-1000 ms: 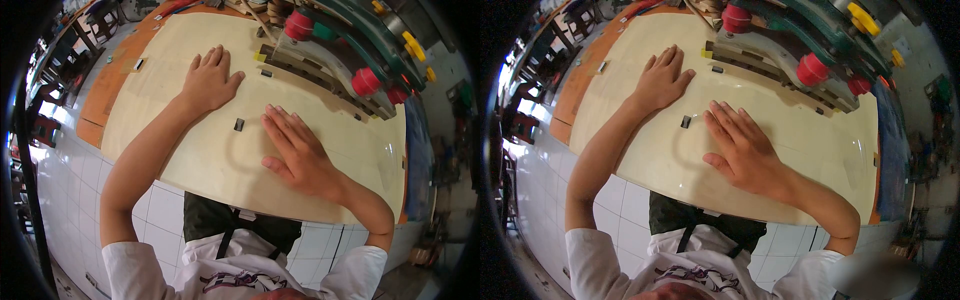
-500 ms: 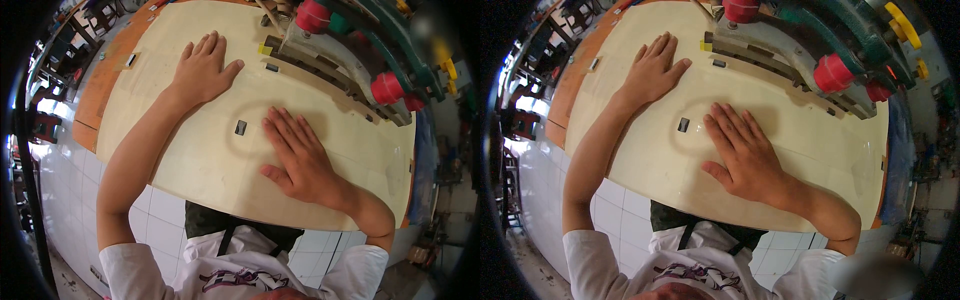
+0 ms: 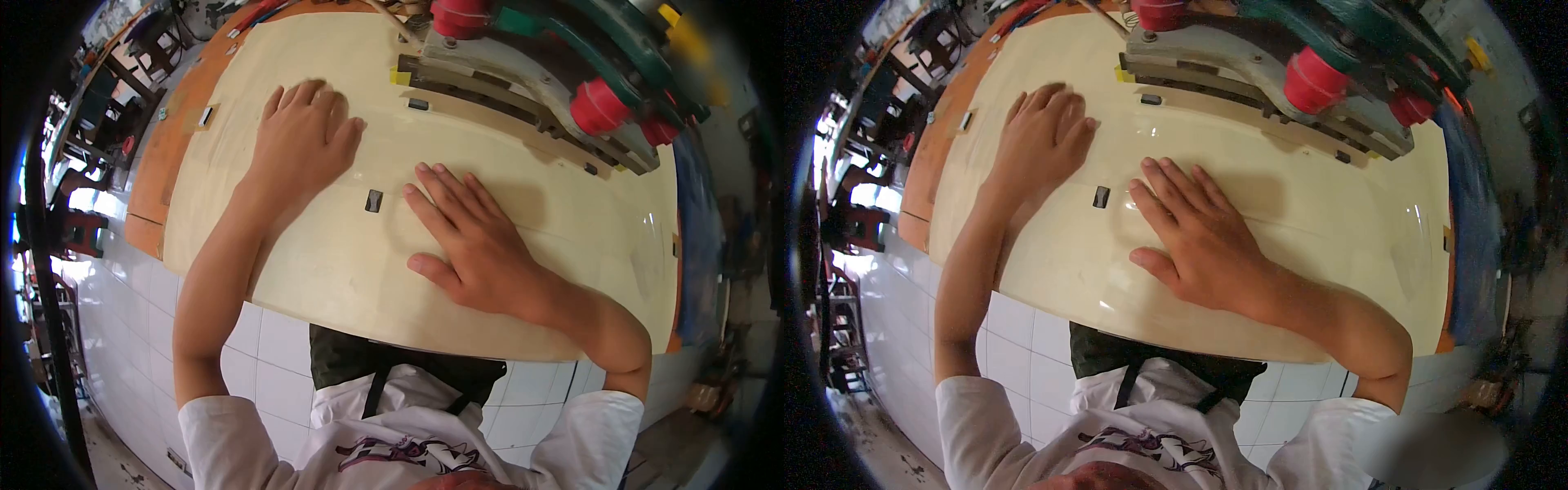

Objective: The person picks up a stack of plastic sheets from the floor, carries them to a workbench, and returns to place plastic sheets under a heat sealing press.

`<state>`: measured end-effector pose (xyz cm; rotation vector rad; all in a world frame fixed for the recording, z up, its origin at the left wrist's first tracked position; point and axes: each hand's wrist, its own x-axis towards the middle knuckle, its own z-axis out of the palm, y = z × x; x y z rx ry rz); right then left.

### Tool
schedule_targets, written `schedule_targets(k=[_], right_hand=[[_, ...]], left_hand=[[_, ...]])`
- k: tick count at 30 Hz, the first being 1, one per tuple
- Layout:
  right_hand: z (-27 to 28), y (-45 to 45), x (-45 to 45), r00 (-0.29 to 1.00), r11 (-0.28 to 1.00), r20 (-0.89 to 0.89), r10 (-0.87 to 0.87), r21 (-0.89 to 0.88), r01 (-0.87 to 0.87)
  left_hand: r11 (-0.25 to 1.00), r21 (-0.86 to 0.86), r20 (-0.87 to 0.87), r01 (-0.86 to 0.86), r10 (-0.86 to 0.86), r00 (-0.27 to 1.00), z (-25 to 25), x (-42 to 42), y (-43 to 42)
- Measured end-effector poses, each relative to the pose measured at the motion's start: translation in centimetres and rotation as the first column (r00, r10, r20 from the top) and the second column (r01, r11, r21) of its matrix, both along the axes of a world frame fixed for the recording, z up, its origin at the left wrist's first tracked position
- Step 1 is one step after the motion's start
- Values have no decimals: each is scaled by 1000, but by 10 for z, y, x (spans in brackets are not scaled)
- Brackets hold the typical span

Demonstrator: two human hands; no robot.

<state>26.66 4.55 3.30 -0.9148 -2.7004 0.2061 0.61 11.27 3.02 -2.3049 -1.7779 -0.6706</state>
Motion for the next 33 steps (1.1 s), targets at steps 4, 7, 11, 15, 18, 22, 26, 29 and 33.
schedule_targets(k=[4,7,11,15,18,22,26,29,33], right_hand=[[-2,-2,1,996,1000,-89,-23,9,24],[0,-5,1,993,999,-118,-25,32,29],[5,-7,-2,997,991,-57,-46,120,52],[7,-10,-3,997,978,-8,-73,193,73],[6,-11,-4,995,972,19,-95,217,89],[6,-12,-4,994,972,32,-101,215,92],[7,-12,-4,994,974,44,-105,204,94],[6,-12,-5,993,974,57,-104,210,89],[6,-12,-5,993,977,56,-102,196,90]], left_hand=[[951,-51,257,306,-284,924,19,11,-15],[817,94,239,569,-573,784,27,24,-22],[770,76,131,633,-637,760,24,33,-23],[769,43,117,637,-637,762,23,33,-20],[752,40,87,658,-658,748,24,32,-20],[721,72,62,689,-693,719,23,35,-20],[693,131,-55,709,-709,703,26,34,-21],[670,208,-104,713,-710,697,23,33,-21],[628,296,-116,720,-725,679,19,34,-21]])
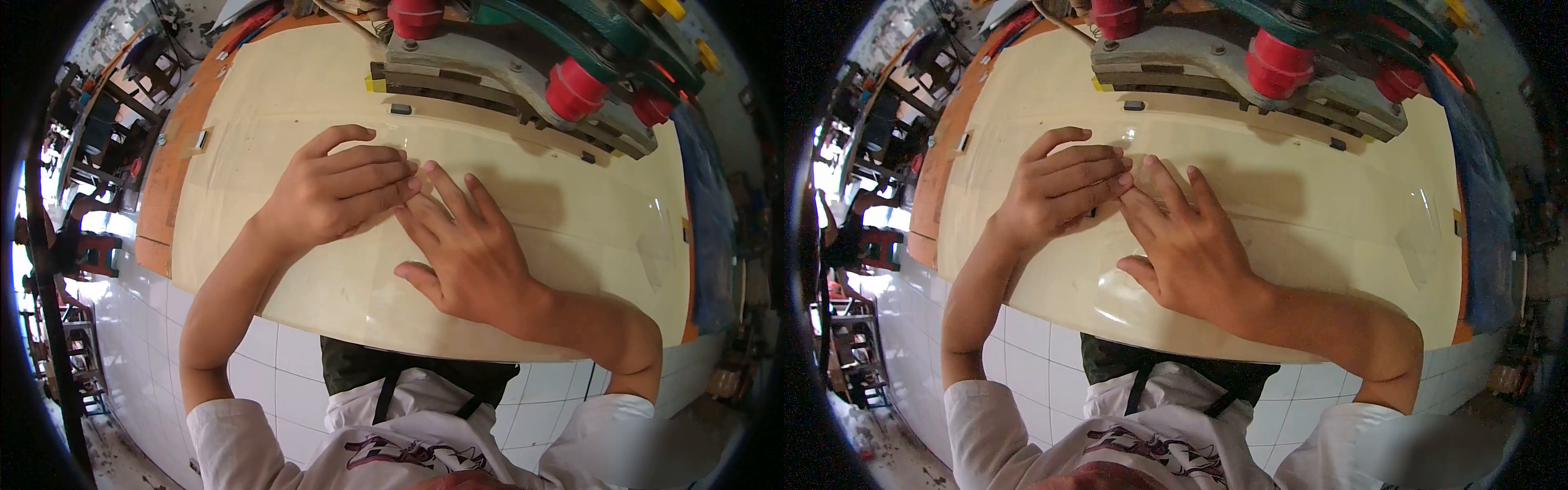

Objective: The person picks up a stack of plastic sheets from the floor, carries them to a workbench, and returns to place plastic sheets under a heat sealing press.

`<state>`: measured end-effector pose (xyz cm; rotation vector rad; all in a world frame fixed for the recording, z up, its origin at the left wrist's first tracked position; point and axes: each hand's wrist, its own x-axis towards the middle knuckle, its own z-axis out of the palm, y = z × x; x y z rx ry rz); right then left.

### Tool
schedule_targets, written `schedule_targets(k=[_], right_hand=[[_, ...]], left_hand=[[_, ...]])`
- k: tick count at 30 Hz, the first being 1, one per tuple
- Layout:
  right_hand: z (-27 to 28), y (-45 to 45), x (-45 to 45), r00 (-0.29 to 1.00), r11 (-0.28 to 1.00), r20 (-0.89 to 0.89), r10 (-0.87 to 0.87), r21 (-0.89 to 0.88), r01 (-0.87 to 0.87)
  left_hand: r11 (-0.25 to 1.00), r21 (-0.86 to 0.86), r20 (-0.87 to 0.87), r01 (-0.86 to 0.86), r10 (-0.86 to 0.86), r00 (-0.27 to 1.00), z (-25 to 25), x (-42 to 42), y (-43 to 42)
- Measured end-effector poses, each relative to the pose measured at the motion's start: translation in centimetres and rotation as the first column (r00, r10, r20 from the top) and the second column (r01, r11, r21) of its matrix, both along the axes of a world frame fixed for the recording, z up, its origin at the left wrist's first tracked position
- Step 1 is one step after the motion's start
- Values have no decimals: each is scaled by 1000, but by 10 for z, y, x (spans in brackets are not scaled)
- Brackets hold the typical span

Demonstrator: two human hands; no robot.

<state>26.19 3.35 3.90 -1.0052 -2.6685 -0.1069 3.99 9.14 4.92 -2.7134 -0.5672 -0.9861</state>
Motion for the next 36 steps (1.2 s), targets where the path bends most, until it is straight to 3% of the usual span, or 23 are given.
schedule_targets(k=[9,14,18,20,21,23,24,27,30,34,36], right_hand=[[2,-2,-1,1000,1000,14,-18,-13,18],[3,-2,0,1000,1000,-8,-2,-6,2],[5,-2,1,1000,1000,6,8,-28,-8],[5,-3,0,1000,1000,18,3,-18,-2],[6,-3,0,1000,1000,30,-4,-7,4],[7,-3,-1,1000,1000,22,-3,-15,3],[7,-2,-1,1000,1000,13,-5,-24,6],[5,-2,0,1000,1000,13,-2,-26,2],[6,-2,0,1000,1000,24,-1,-26,2],[5,-2,0,1000,1000,24,-6,-25,7],[5,-2,0,1000,999,12,-9,-31,9]], left_hand=[[999,43,103,33,-37,994,5,-2,-2],[997,34,263,71,-77,962,11,-6,3],[999,-40,277,12,-1,961,8,-18,0],[895,-411,252,-175,296,921,4,-24,-6],[895,-410,252,-177,298,921,5,-24,-4],[520,-835,446,179,452,772,7,-24,2],[523,-834,446,175,454,771,8,-23,2],[282,-798,595,533,504,626,8,-24,6],[183,-760,595,623,583,554,13,-21,5],[126,-730,579,672,637,509,15,-21,5],[199,-824,538,531,568,622,6,-28,9]])
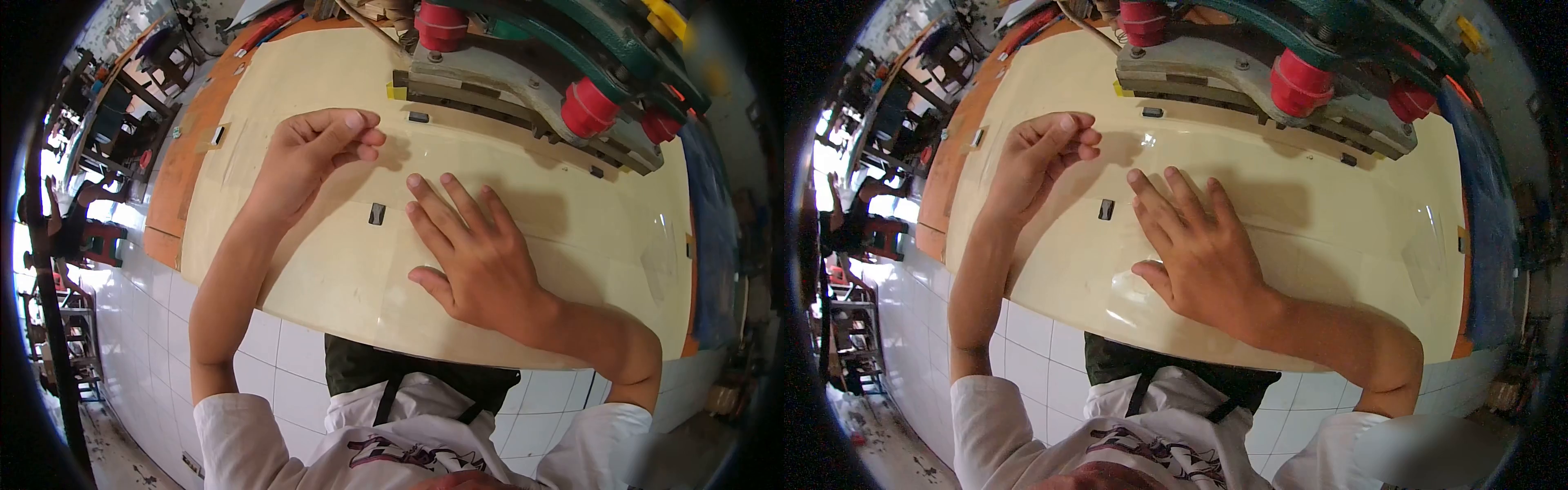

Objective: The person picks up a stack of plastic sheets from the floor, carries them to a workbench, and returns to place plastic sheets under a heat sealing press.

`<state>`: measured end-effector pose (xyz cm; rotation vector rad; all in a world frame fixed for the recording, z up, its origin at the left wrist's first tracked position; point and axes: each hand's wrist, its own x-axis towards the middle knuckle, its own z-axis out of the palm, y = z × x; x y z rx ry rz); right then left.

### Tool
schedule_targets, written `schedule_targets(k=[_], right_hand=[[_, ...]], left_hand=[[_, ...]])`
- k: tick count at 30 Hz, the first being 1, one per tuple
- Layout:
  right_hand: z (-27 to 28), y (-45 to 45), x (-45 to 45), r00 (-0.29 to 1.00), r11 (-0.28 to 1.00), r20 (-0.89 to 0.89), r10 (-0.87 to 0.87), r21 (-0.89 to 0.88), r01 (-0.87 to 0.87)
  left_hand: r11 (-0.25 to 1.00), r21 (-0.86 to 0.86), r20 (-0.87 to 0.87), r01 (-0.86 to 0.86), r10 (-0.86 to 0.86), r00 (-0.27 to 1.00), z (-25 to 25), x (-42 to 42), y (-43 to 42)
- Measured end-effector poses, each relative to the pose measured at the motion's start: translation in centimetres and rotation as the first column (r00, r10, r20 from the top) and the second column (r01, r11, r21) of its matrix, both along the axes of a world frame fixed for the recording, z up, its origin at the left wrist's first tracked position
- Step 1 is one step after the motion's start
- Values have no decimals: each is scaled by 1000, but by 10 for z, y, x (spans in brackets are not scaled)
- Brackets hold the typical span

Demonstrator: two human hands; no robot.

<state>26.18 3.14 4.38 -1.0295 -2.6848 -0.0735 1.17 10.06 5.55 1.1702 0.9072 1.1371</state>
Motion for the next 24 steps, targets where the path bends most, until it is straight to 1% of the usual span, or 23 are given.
schedule_targets(k=[1,2,3,4,5,6,7,8,10,11,12,14,15,17,21,22,24], right_hand=[[-1,0,0,1000,1000,1,0,-1,0],[-2,0,1,1000,1000,-8,-3,0,3],[-3,0,1,1000,1000,-17,-6,2,6],[-6,1,1,1000,1000,-16,-7,1,7],[-8,2,2,1000,1000,-28,0,15,1],[-11,2,3,999,1000,-39,7,28,-6],[-11,3,3,999,1000,-38,8,23,-8],[-12,4,3,999,1000,-49,8,16,-8],[-12,3,3,998,1000,-57,9,15,-8],[-12,4,3,997,1000,-78,12,-5,-12],[-11,5,3,995,1000,-100,11,-26,-13],[-13,5,4,993,999,-114,16,-37,-20],[-13,6,4,991,999,-132,23,-46,-29],[-14,6,6,991,997,-133,24,-64,-33],[-15,5,10,988,994,-148,37,-93,-51],[-15,5,12,990,995,-140,18,-93,-31],[-15,1,18,996,995,-92,18,-91,-27]], left_hand=[[1000,-1,1,0,0,1000,-1,0,-1],[985,170,-319,7,48,946,1,0,-4],[943,325,-592,69,146,792,2,2,-6],[944,324,-591,69,145,793,2,5,-8],[850,493,-629,187,200,752,3,11,-10],[715,628,-650,308,264,712,2,16,-11],[696,620,-676,363,239,697,-3,19,-11],[699,618,-676,360,238,698,-6,21,-12],[617,573,-804,540,297,514,-9,24,-12],[648,465,-875,603,235,422,-12,22,-11],[642,473,-871,603,242,427,-15,21,-11],[645,431,-902,631,289,320,-23,21,-14],[643,435,-900,631,286,329,-24,21,-15],[661,395,-919,639,275,283,-23,21,-14],[665,389,-921,638,275,275,-23,21,-15],[652,394,-919,648,270,287,-22,22,-15],[672,375,-927,639,260,271,-20,22,-16]])
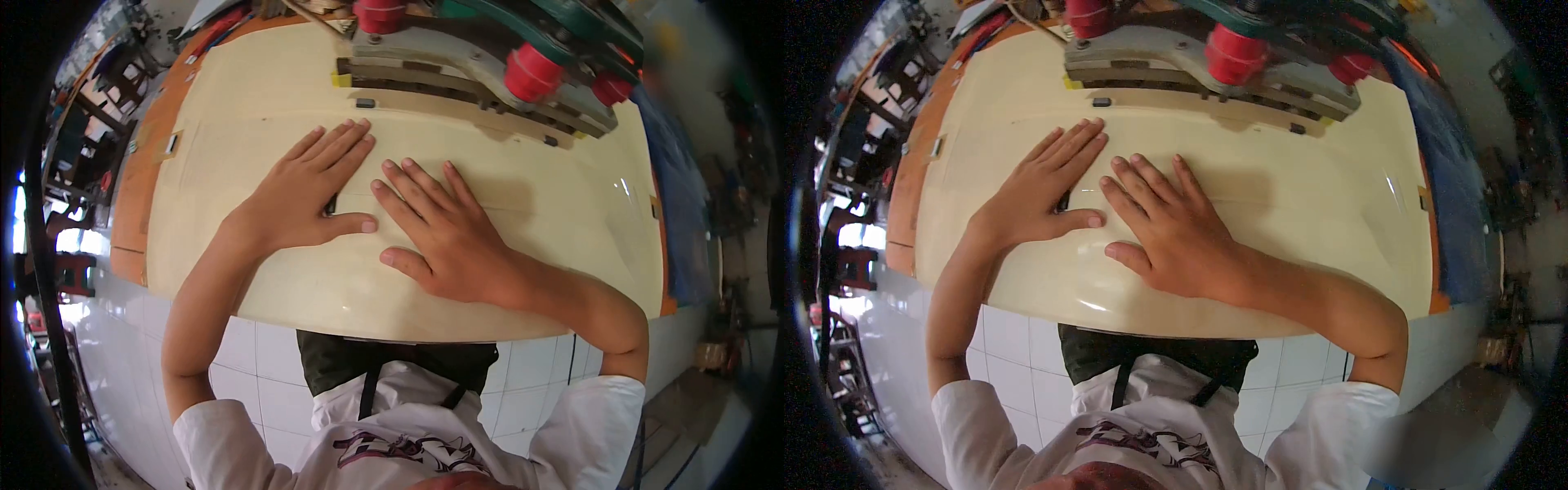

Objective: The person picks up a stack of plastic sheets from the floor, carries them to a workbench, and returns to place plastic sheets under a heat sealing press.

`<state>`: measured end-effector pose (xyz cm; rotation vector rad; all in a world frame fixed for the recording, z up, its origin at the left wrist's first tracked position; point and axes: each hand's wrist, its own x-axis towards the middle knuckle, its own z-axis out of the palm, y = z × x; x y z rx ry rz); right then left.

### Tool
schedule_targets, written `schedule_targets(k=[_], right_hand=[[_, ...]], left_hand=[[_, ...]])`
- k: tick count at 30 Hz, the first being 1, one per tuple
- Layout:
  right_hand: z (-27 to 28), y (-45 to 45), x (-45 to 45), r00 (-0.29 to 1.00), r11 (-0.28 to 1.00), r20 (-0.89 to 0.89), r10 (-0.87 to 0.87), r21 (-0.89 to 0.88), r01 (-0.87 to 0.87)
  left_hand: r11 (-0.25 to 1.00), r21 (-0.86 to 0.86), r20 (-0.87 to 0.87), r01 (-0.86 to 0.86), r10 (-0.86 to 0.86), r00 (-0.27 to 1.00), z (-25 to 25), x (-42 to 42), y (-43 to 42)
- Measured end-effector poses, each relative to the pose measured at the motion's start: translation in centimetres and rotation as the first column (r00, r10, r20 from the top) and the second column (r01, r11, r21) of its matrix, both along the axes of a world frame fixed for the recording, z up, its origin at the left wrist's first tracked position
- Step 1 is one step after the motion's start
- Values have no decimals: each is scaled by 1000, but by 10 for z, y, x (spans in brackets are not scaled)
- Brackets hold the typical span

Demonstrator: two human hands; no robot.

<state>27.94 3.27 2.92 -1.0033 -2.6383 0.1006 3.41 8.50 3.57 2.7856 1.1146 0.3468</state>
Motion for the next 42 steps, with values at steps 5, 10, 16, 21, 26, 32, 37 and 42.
schedule_targets(k=[5,10,16,21,26,32,37,42], right_hand=[[4,-14,26,990,996,112,-84,-29,88],[9,-30,63,969,980,174,-174,-64,187],[7,-47,103,932,939,189,-310,-90,330],[3,-58,130,883,896,196,-426,-47,442],[4,-68,154,840,852,203,-503,-50,522],[4,-72,190,739,736,163,-654,-87,671],[7,-74,220,664,658,153,-732,-98,747],[10,-69,256,608,589,119,-785,-163,792]], left_hand=[[1000,-6,-21,-11,11,1000,-2,1,2],[1000,-15,-21,-11,10,1000,0,2,0],[1000,-24,-37,-18,18,999,-1,3,1],[999,-29,-34,-27,26,999,-2,3,2],[999,-22,-35,-25,24,999,-2,2,2],[999,-40,-29,-30,29,999,0,3,0],[1000,-16,-27,-16,15,1000,-3,2,0],[1000,-20,-16,-9,9,1000,-2,2,0]])
